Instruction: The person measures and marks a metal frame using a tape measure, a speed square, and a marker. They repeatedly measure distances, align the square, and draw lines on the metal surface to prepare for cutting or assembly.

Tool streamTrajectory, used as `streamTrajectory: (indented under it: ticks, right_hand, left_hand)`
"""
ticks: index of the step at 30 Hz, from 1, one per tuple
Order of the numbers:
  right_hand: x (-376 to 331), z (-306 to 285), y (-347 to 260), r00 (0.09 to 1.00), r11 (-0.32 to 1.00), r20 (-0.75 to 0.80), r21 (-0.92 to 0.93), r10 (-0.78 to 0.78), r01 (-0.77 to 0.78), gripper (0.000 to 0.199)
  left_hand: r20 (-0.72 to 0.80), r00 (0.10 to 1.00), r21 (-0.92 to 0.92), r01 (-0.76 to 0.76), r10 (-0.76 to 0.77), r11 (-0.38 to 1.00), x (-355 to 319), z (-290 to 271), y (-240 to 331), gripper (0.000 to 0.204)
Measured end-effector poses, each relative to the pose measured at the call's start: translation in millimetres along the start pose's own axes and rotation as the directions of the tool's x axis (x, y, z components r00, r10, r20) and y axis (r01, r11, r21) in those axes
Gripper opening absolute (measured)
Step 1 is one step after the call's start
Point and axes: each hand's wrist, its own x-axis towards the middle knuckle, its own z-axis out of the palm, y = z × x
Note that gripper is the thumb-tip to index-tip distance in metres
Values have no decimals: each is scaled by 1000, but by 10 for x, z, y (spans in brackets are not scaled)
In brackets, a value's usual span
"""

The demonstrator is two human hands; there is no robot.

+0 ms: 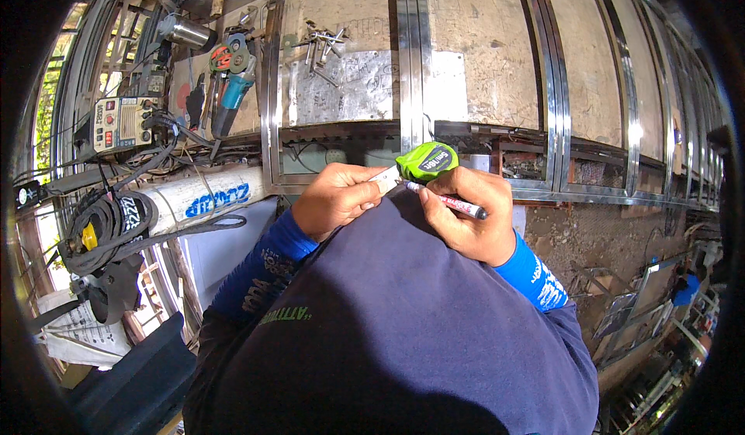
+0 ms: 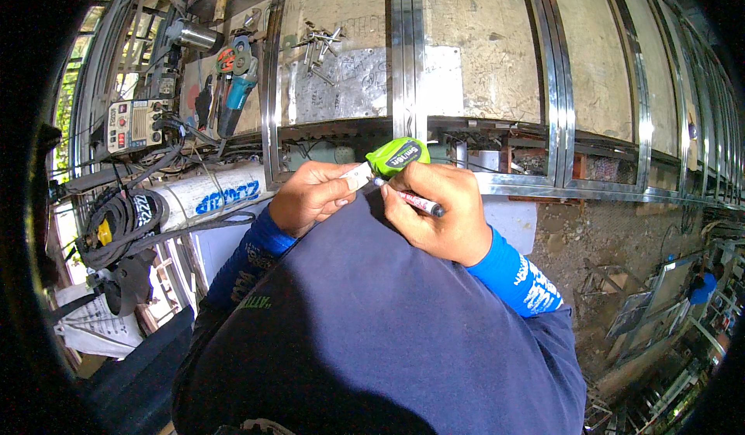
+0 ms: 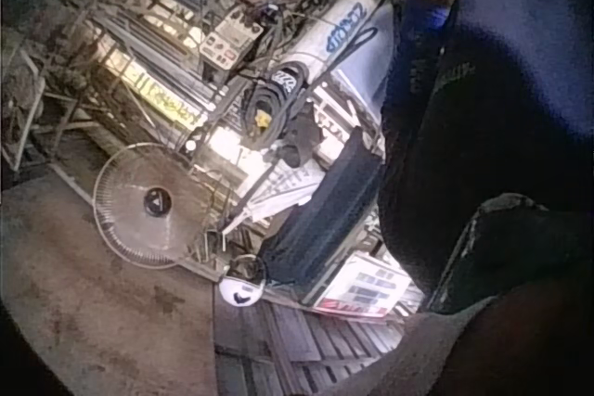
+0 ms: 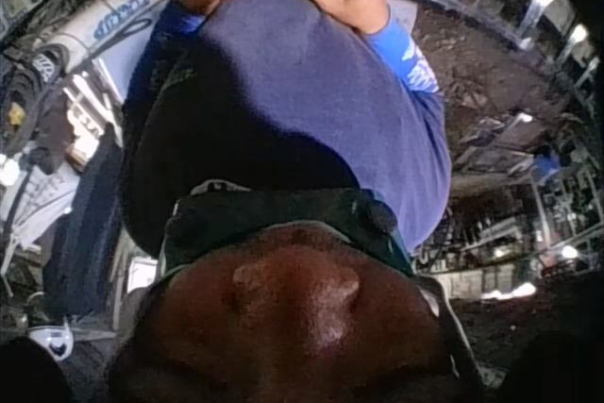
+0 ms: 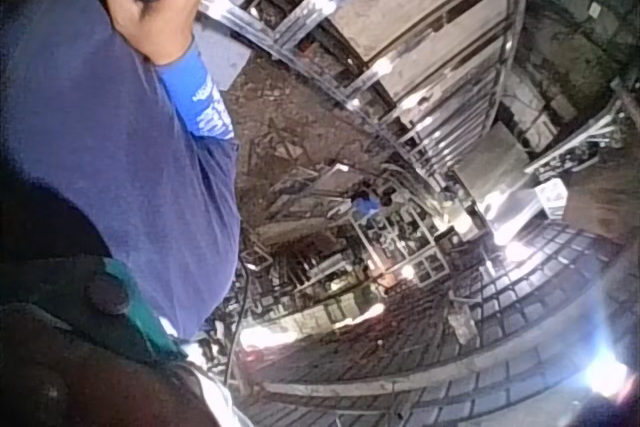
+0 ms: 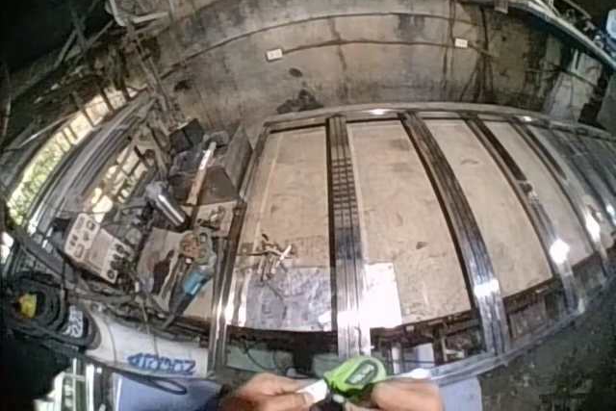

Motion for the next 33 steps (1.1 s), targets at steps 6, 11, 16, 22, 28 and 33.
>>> streamTrajectory:
  ticks: [6, 11, 16, 22, 28, 33]
  right_hand:
    - [4, 5, -3, 1000, 1000, 7, -11, 16, -16, 16]
    - [4, 7, -6, 1000, 1000, 14, -23, 21, -21, 16]
    - [9, 15, -5, 1000, 999, 20, -34, 19, -18, 17]
    - [10, 13, -19, 999, 999, 28, -49, 23, -22, 17]
    - [9, 9, -13, 999, 999, 34, -46, 18, -17, 17]
    - [11, -1, -7, 1000, 1000, 0, -3, 15, -15, 17]
  left_hand:
    - [9, 1000, -2, -12, 12, 1000, -3, -18, -6, 40]
    - [25, 999, -22, -30, 31, 999, 1, -19, -26, 38]
    - [9, 1000, -37, -11, 11, 999, -21, -23, -34, 38]
    - [9, 1000, -43, -30, 30, 999, -30, -16, -36, 37]
    - [22, 999, -28, -30, 31, 999, -25, -17, -33, 38]
    - [27, 999, -47, -18, 19, 999, -34, -19, -31, 39]
